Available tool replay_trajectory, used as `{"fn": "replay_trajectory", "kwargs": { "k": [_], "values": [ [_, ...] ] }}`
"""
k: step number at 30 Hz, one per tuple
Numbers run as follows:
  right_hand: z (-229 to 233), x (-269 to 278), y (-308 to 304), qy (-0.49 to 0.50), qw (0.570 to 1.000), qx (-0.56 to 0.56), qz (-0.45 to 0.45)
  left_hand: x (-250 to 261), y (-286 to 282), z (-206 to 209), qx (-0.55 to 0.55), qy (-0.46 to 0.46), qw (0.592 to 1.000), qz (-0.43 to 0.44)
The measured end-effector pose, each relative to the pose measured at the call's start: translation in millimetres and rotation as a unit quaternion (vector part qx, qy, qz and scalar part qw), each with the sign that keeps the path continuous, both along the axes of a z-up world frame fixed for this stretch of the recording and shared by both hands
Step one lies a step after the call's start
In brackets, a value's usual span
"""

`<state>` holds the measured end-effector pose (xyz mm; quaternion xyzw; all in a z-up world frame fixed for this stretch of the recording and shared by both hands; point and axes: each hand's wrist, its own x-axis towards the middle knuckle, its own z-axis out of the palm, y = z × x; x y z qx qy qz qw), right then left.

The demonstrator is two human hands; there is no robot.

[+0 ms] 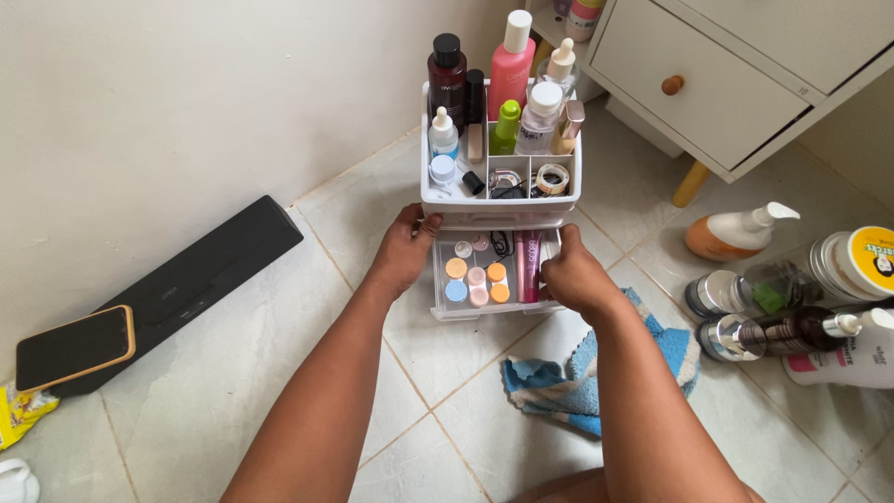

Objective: The person sits on the floor and wipes various cosmetic items, including lipsticks, tubes, and an eyelash curler, with a blue cloth. The person then places the cleaned items into a drawer of a white plastic organizer.

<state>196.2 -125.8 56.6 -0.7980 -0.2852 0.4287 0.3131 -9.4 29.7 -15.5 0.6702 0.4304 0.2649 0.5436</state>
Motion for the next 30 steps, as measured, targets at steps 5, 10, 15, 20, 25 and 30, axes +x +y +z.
{"fn": "replay_trajectory", "kwargs": {
  "k": [5,10,15,20,25,30],
  "values": [
    [0,0,4,-0.041,0.998,0.008,-0.038,-1,3,-2,-0.063,-0.074,0.995,-0.03],
    [6,-1,4,-0.087,0.996,-0.005,-0.03,-2,12,-11,-0.106,-0.108,0.987,-0.048],
    [3,-5,7,-0.132,0.991,-0.018,-0.007,-3,15,-13,-0.105,-0.089,0.99,-0.041],
    [-17,8,7,-0.064,0.995,0.043,-0.056,-6,11,-10,-0.102,-0.088,0.99,-0.04],
    [-52,34,7,0.127,0.95,0.284,0.013,-11,11,-13,-0.106,-0.087,0.989,-0.061],
    [-75,35,13,0.12,0.94,0.317,-0.033,-8,13,-9,-0.105,-0.103,0.987,-0.068]
  ]
}}
